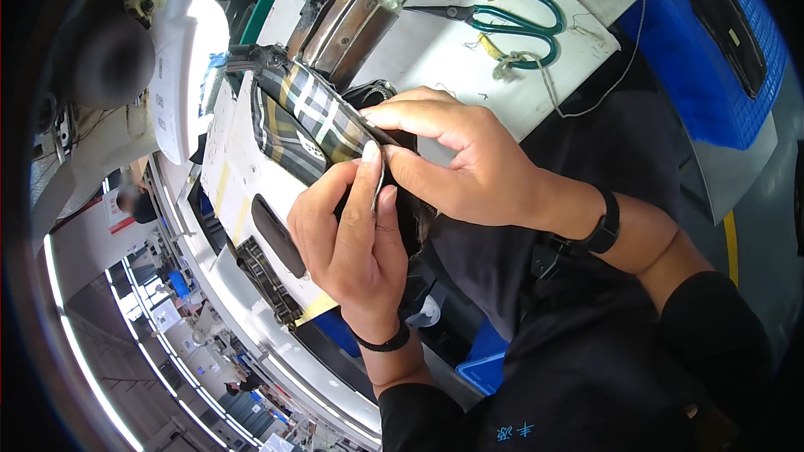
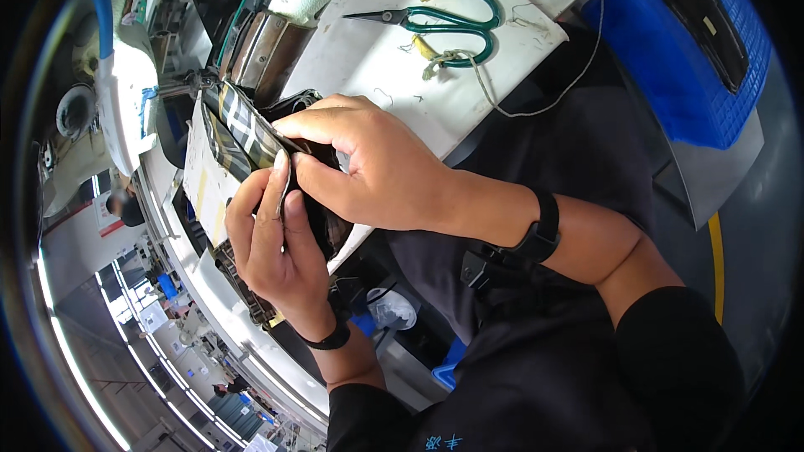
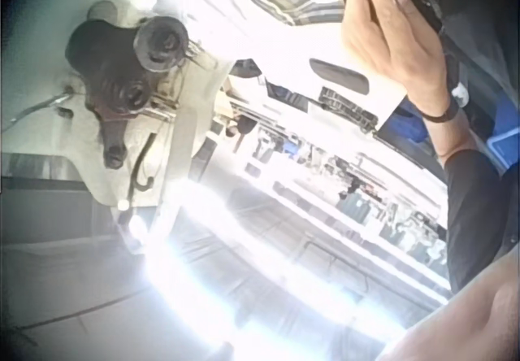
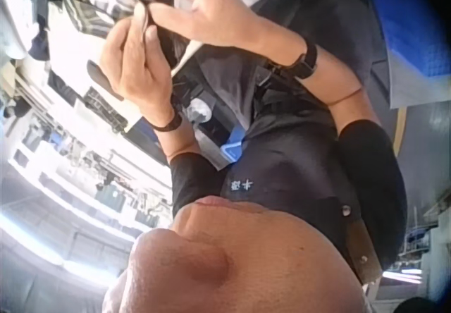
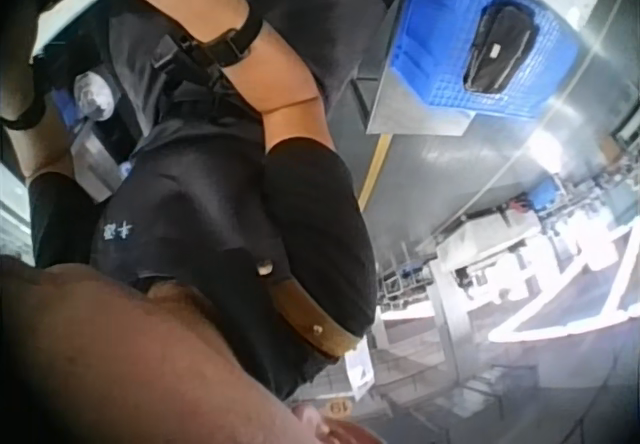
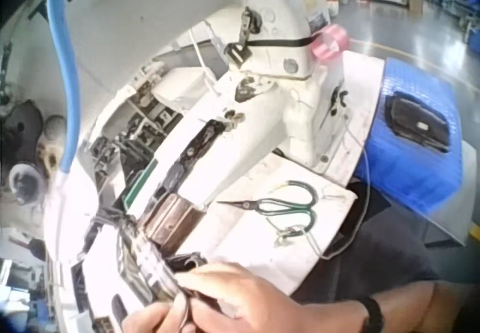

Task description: Sewing a fabric pouch at an industrial sewing machine station.

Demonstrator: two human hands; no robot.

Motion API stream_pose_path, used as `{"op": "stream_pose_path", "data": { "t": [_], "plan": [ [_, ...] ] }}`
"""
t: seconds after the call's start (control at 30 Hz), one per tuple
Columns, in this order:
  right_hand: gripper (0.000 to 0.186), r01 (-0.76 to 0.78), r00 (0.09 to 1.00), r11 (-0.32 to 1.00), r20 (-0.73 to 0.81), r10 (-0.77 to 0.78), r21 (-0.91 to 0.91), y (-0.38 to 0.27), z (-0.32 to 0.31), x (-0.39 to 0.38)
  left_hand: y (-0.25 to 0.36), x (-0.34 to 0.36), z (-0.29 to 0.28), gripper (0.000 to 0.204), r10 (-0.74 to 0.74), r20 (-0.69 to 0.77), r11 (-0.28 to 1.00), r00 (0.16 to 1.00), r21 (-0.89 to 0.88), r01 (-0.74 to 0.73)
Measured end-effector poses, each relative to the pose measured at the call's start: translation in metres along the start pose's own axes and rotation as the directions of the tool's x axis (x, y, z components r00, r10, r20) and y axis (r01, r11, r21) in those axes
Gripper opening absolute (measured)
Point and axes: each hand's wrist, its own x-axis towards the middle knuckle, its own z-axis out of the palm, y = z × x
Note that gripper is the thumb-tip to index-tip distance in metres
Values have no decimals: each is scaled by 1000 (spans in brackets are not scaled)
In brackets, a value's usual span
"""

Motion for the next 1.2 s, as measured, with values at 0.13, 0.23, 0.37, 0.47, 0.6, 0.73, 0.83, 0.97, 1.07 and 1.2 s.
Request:
{"op": "stream_pose_path", "data": {
  "t": [0.13,0.23,0.37,0.47,0.6,0.73,0.83,0.97,1.07,1.2],
  "plan": [
    [33,67,995,998,-67,-69,-20,-2,6,3,-7,-8,-3,27,-140,-3,967,990,-217,136],
    [34,90,996,994,9,-89,-62,1,4,2,-12,-12,-2,26,-151,-12,948,989,-286,141],
    [33,84,997,994,7,-83,-65,2,6,2,-12,-12,-1,27,-119,-11,960,993,-257,112],
    [31,98,992,995,-76,-100,-26,1,9,4,-12,-11,-1,26,-95,-16,970,995,-228,89],
    [28,-15,1000,999,-27,16,33,4,5,9,-10,-15,2,26,-290,-110,894,951,-385,228],
    [30,-196,979,965,-24,204,176,2,7,8,-11,-18,2,28,-391,-170,832,905,-485,268],
    [23,11,982,1000,-190,-10,4,10,14,13,-9,-16,3,26,-366,-176,860,914,-439,260],
    [12,-57,987,997,-153,47,-61,15,5,16,-7,-18,6,22,-328,-202,870,923,-446,212],
    [11,19,986,979,-158,-52,-203,11,-3,18,-9,-20,3,27,-301,-167,874,939,-442,201],
    [14,-12,978,1000,-208,11,-2,10,-17,22,-9,-14,5,22,-218,-188,906,958,-405,127]
  ]
}}
